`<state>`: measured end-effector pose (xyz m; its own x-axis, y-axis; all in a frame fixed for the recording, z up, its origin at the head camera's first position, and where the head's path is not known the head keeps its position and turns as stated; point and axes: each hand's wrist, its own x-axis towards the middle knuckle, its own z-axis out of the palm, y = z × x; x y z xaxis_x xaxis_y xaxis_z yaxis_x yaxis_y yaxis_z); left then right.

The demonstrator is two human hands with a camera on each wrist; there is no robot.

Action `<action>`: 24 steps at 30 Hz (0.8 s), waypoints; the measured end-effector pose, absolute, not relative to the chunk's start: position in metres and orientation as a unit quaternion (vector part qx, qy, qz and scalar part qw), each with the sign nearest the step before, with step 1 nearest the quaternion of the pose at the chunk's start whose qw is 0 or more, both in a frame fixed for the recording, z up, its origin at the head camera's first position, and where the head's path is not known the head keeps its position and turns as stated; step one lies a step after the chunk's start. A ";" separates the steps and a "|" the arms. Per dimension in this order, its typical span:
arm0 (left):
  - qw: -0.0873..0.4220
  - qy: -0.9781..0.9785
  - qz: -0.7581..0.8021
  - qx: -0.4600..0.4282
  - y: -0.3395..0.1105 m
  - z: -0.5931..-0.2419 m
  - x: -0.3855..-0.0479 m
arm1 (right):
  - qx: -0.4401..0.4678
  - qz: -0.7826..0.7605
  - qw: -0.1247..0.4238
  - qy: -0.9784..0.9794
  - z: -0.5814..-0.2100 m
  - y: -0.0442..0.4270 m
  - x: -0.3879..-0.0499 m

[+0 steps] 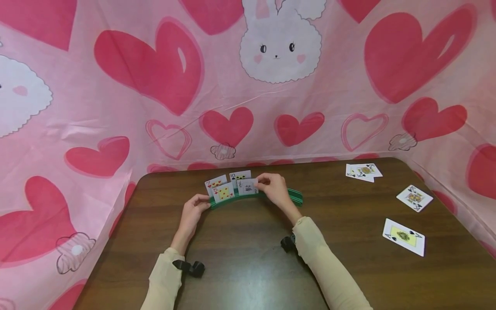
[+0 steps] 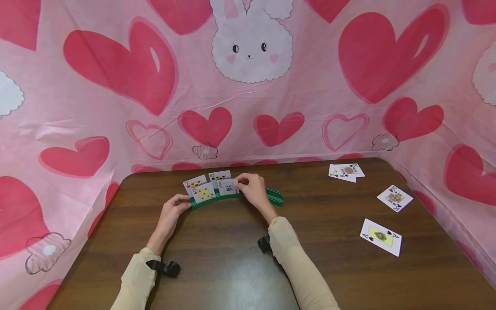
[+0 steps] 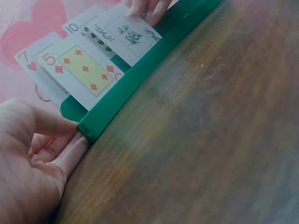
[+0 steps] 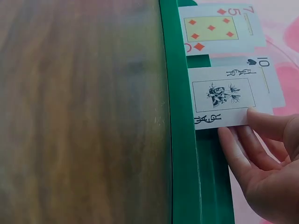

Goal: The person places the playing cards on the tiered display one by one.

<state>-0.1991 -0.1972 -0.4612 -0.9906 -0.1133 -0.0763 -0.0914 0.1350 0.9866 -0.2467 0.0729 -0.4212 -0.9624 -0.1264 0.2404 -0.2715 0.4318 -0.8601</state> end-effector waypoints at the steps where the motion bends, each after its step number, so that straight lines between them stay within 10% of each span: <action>1: 0.008 -0.754 -0.653 0.068 -0.197 -0.461 -0.199 | 0.119 0.516 0.068 -0.845 -0.422 0.072 -0.247; 24: 0.016 -0.759 -0.647 0.064 -0.197 -0.460 -0.199 | 0.126 0.516 0.122 -0.838 -0.404 0.123 -0.250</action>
